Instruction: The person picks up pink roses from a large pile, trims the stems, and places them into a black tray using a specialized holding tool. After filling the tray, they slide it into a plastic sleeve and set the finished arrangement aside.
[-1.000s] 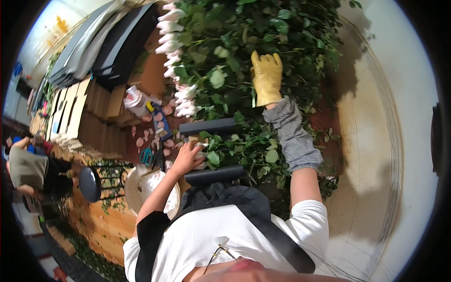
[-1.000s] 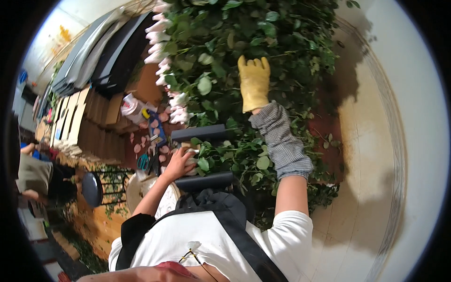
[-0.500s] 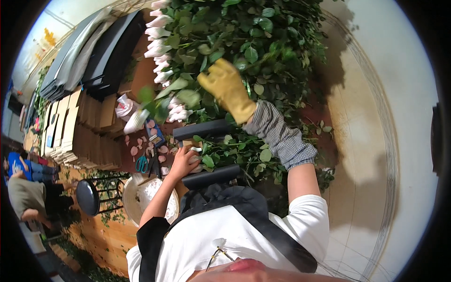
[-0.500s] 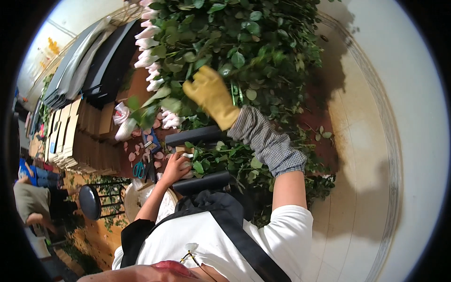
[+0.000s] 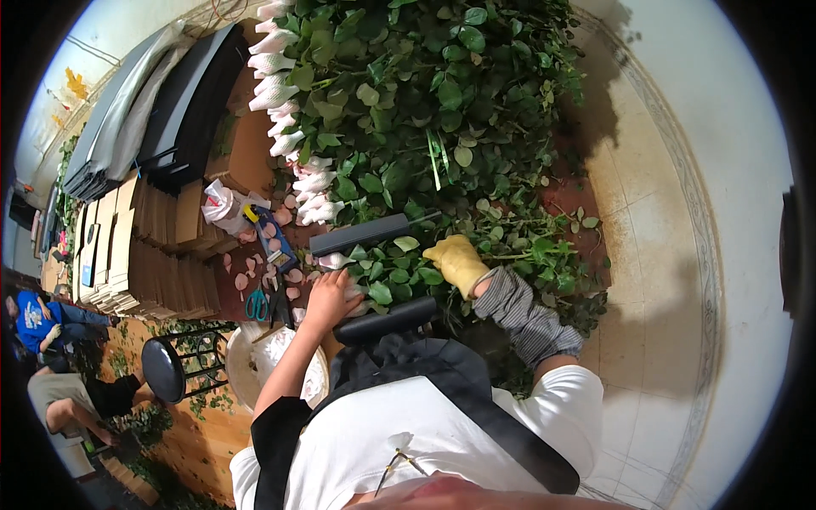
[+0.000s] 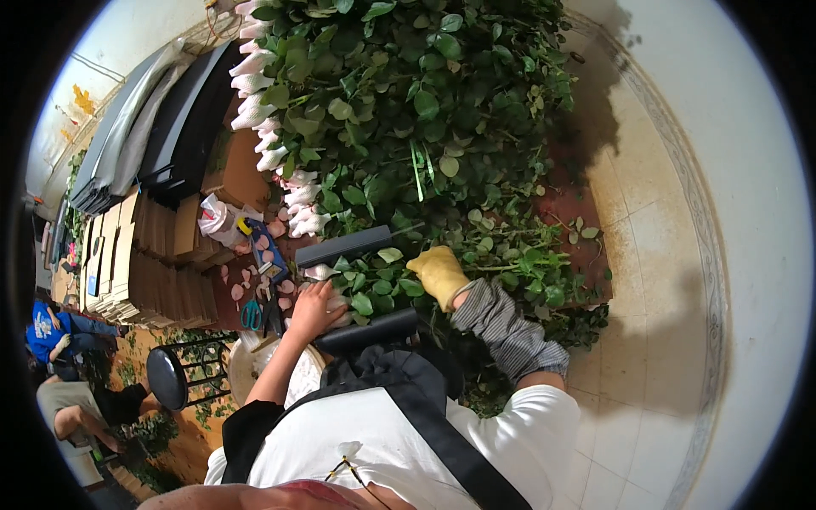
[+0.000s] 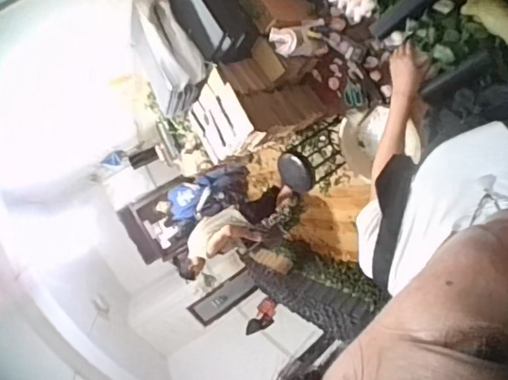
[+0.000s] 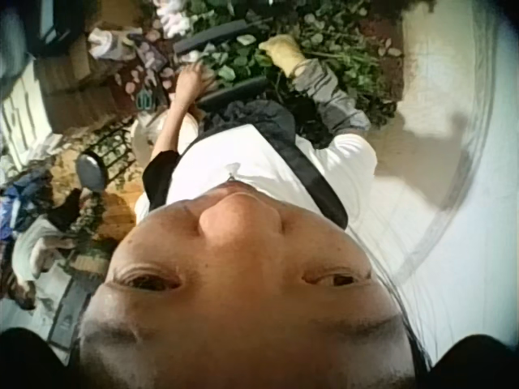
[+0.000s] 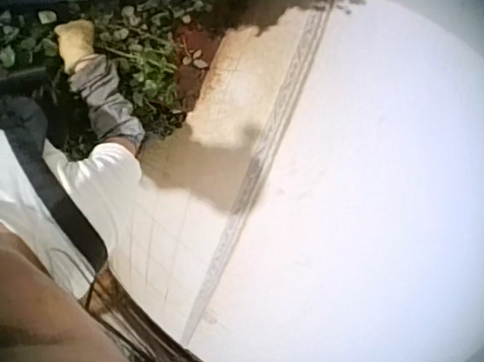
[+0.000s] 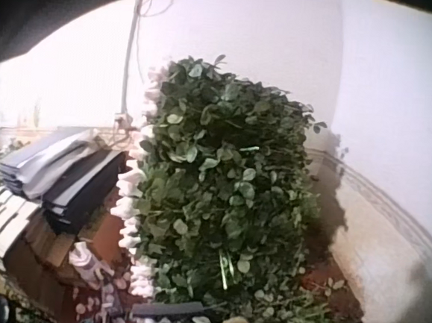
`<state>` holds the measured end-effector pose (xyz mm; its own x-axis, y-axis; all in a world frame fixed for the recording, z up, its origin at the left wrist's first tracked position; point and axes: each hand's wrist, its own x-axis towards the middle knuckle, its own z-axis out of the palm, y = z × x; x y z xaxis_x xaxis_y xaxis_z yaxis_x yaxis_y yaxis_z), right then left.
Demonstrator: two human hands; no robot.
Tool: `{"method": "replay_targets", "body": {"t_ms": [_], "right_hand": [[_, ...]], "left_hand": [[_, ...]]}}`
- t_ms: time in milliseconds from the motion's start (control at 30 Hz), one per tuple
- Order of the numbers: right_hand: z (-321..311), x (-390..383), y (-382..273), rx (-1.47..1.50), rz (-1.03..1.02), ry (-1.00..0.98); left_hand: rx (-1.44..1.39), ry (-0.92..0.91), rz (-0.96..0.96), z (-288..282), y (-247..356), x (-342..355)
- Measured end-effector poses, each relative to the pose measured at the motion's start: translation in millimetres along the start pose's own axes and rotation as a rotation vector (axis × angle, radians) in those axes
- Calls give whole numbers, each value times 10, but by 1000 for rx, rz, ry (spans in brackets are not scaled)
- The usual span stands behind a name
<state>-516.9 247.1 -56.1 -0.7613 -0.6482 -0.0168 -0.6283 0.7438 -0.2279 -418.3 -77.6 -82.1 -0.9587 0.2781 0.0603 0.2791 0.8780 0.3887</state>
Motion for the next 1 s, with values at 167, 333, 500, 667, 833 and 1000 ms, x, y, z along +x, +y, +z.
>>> {"method": "replay_targets", "body": {"t_ms": [167,333,500,667,833,1000], "right_hand": [[341,-24,66,5,105,215],[240,-41,176,19,109,290],[-754,-224,35,278,63,353],[-904,-206,-61,167,-51,173],[13,-114,156,300,114,-55],[73,-35,130,360,123,103]], "left_hand": [[301,82,29,-237,196,24],[42,4,-138,70,1,-103],[-238,33,-131,113,21,-44],[-307,-163,-221,321,-197,-114],[-347,27,-113,131,-81,-75],[-74,-25,-62,24,22,0]]}}
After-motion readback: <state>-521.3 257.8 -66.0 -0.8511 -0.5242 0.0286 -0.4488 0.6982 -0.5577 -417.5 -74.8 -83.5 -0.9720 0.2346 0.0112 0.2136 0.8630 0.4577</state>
